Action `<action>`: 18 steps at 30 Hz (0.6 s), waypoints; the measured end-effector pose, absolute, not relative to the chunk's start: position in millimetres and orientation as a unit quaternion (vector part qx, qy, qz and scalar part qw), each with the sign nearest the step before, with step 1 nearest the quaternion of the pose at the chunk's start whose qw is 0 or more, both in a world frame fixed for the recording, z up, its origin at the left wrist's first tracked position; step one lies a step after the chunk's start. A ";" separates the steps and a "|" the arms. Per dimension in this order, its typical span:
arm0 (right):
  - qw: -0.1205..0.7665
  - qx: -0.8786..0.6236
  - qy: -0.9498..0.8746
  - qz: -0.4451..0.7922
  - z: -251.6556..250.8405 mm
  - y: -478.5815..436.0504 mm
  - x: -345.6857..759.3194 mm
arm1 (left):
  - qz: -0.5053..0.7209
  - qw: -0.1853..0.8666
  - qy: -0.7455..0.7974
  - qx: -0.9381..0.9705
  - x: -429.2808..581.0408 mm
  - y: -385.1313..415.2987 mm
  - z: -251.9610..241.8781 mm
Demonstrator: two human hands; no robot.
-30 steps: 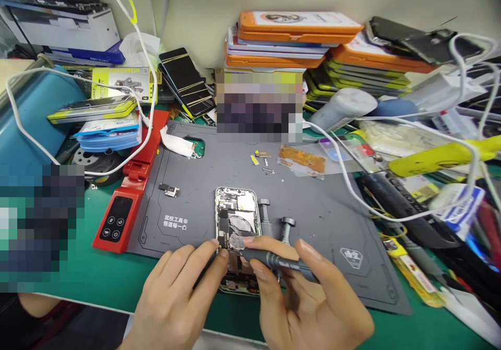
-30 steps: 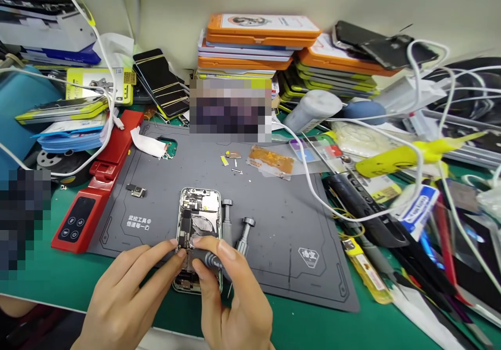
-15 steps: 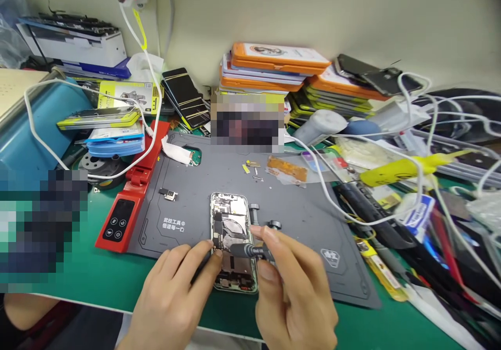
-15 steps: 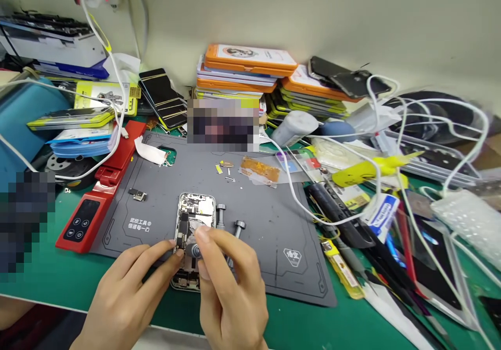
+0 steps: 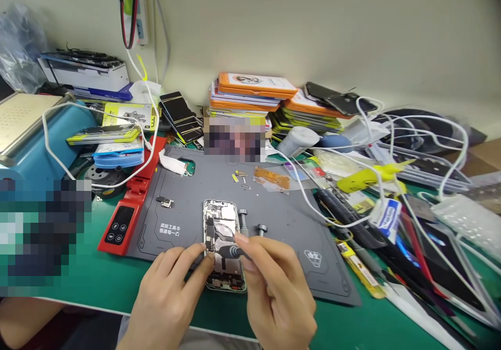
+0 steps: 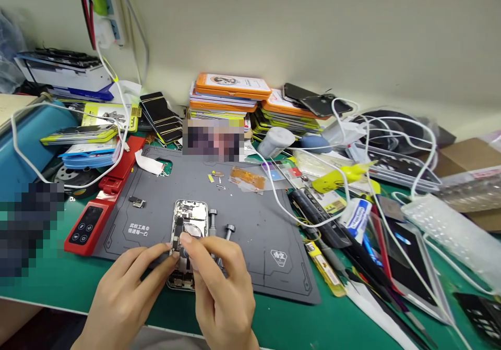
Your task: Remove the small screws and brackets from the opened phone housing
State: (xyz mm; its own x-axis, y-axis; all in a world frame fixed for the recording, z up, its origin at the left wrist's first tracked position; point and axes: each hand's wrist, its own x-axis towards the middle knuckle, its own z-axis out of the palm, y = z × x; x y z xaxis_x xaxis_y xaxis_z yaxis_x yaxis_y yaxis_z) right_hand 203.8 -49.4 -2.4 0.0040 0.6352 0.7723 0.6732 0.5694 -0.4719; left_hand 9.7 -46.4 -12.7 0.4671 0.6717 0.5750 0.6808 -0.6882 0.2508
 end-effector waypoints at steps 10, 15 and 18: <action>0.531 -0.460 -0.711 -0.030 -6.7 -47.3 203.9 | -0.330 0.015 -0.409 -0.851 9.6 -48.2 -10.8; 0.550 -0.452 -0.702 0.020 -1.8 -42.3 199.5 | -0.333 0.015 -0.411 -0.848 9.6 -47.8 -8.3; 0.664 -0.424 -0.602 0.129 5.6 -55.3 204.2 | -0.335 0.014 -0.410 -0.848 10.4 -48.2 -7.1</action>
